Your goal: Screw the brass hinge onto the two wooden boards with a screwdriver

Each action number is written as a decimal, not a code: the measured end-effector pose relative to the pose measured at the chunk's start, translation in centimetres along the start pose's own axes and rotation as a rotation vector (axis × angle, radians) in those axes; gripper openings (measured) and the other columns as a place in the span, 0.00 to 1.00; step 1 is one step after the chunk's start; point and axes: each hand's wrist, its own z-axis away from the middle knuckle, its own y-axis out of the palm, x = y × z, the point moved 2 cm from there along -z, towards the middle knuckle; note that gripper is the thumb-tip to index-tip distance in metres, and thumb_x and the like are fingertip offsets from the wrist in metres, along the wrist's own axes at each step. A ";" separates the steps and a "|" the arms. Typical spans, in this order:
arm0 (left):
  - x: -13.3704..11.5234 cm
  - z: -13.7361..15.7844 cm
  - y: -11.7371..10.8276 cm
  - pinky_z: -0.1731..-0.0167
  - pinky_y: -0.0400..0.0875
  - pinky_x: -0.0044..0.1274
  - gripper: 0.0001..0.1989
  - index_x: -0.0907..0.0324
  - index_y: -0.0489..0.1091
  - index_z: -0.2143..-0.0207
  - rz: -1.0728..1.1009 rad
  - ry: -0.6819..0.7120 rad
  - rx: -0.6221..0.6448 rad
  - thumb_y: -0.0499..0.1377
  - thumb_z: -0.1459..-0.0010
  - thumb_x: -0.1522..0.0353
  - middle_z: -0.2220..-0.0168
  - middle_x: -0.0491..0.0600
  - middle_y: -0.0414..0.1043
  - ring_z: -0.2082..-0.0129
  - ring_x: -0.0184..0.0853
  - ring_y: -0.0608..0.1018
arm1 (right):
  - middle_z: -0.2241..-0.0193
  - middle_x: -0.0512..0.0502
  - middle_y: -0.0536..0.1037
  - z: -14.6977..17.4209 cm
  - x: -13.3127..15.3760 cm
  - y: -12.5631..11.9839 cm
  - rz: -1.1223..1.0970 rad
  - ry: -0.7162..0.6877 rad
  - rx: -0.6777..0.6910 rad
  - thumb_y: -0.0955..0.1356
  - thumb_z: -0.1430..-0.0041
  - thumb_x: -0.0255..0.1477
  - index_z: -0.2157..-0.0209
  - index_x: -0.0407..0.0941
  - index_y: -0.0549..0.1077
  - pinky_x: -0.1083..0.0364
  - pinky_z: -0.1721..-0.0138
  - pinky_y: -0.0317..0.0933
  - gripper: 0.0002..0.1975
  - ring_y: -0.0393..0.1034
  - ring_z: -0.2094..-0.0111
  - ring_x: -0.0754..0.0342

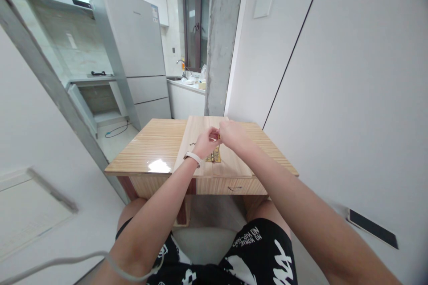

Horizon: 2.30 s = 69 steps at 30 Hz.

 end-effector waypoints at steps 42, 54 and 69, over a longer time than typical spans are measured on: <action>-1.7 -1.5 -0.7 0.52 0.74 0.33 0.18 0.61 0.68 0.54 0.198 -0.005 0.259 0.67 0.48 0.72 0.57 0.55 0.77 0.54 0.38 0.79 | 0.55 0.42 0.80 0.3 -1.3 0.7 -0.216 -0.285 -0.028 0.64 0.41 0.17 0.52 0.45 0.76 0.57 0.53 0.60 0.18 0.73 0.54 0.51; -1.9 -0.1 -0.9 0.68 0.69 0.23 0.11 0.59 0.68 0.67 -0.118 0.026 -0.010 0.67 0.49 0.68 0.73 0.43 0.72 0.71 0.30 0.74 | 0.57 0.38 0.80 0.5 -2.4 0.0 -0.196 -0.096 -0.088 0.69 0.36 0.39 0.52 0.42 0.73 0.56 0.60 0.60 0.17 0.73 0.57 0.48; -2.3 -0.3 -0.8 0.69 0.68 0.23 0.10 0.60 0.70 0.63 -0.215 0.055 0.053 0.64 0.50 0.71 0.68 0.46 0.74 0.69 0.31 0.75 | 0.61 0.37 0.82 -0.3 -0.8 0.5 -0.080 -0.114 -0.051 0.65 0.33 0.34 0.60 0.42 0.79 0.55 0.59 0.60 0.13 0.75 0.57 0.48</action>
